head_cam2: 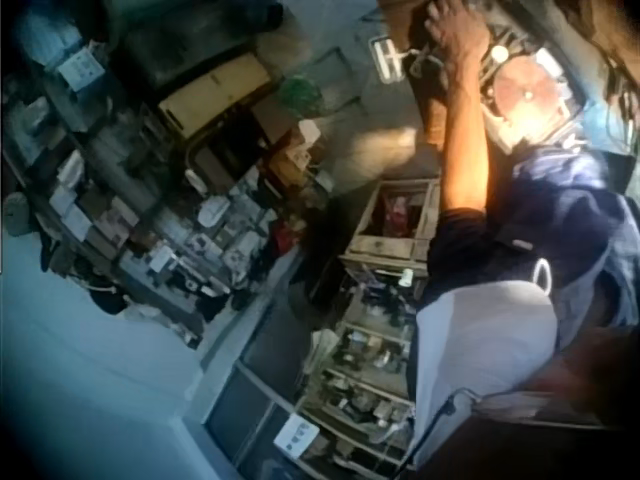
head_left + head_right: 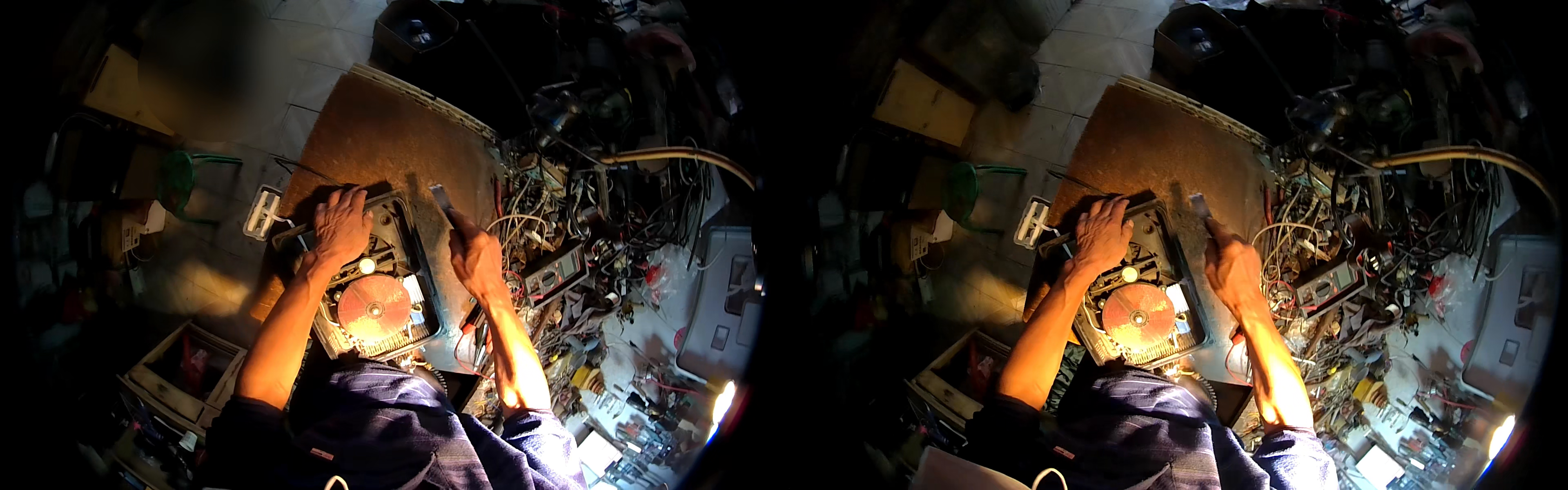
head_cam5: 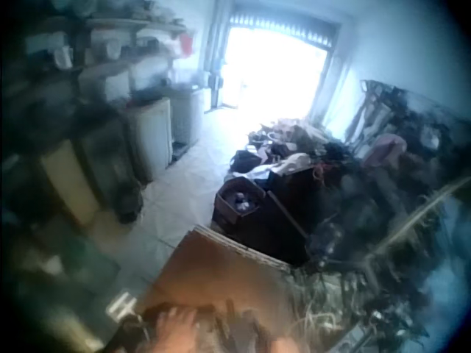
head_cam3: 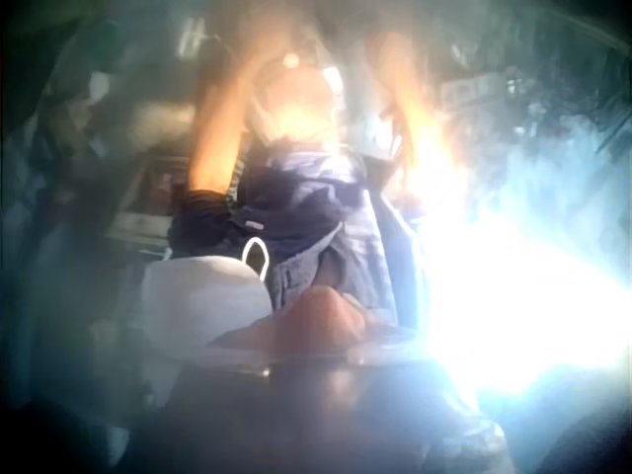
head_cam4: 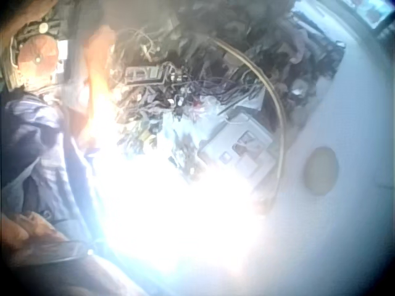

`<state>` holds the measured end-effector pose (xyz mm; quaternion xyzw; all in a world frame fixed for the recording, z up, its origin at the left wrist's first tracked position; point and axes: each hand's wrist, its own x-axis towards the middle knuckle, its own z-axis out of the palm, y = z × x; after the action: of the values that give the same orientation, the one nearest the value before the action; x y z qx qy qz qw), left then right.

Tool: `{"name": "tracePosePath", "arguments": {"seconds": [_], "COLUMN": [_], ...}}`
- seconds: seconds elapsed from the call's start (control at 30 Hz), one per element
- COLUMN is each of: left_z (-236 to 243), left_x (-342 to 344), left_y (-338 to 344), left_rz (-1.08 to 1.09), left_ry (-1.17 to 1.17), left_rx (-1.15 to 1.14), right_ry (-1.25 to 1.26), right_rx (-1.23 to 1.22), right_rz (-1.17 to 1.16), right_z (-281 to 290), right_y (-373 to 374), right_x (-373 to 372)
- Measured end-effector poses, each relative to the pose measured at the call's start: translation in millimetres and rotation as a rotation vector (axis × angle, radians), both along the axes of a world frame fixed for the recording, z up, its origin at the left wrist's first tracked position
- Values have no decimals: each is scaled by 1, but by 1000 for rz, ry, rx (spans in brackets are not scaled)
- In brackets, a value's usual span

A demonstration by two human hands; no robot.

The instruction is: The person uses a screwdriver to remove screws from a disassembled electronic device, likely a fan motor housing, on a cluttered workbench. They manipulate the internal components and wires, then wipe the device with a cloth.

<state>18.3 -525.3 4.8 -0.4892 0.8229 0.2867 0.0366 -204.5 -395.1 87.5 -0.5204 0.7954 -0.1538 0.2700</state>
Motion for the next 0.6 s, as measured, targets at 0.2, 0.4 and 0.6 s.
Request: {"name": "tracePosePath", "arguments": {"seconds": [0.2, 0.4, 0.6], "left_z": [8, 1, 17], "left_x": [-5, 2, 24], "left_y": [-1, -1, -11], "left_rz": [-17, -13, -29], "left_ry": [3, -21, -26], "left_rx": [28, -29, -48], "right_ry": [-224, -404, -582], "right_rx": [-54, -98, -187], "right_rz": [-546, -852, -933], "right_z": [-18, -74, -115], "right_y": [112, 234, 261], "right_x": [41, 93, 150]}}
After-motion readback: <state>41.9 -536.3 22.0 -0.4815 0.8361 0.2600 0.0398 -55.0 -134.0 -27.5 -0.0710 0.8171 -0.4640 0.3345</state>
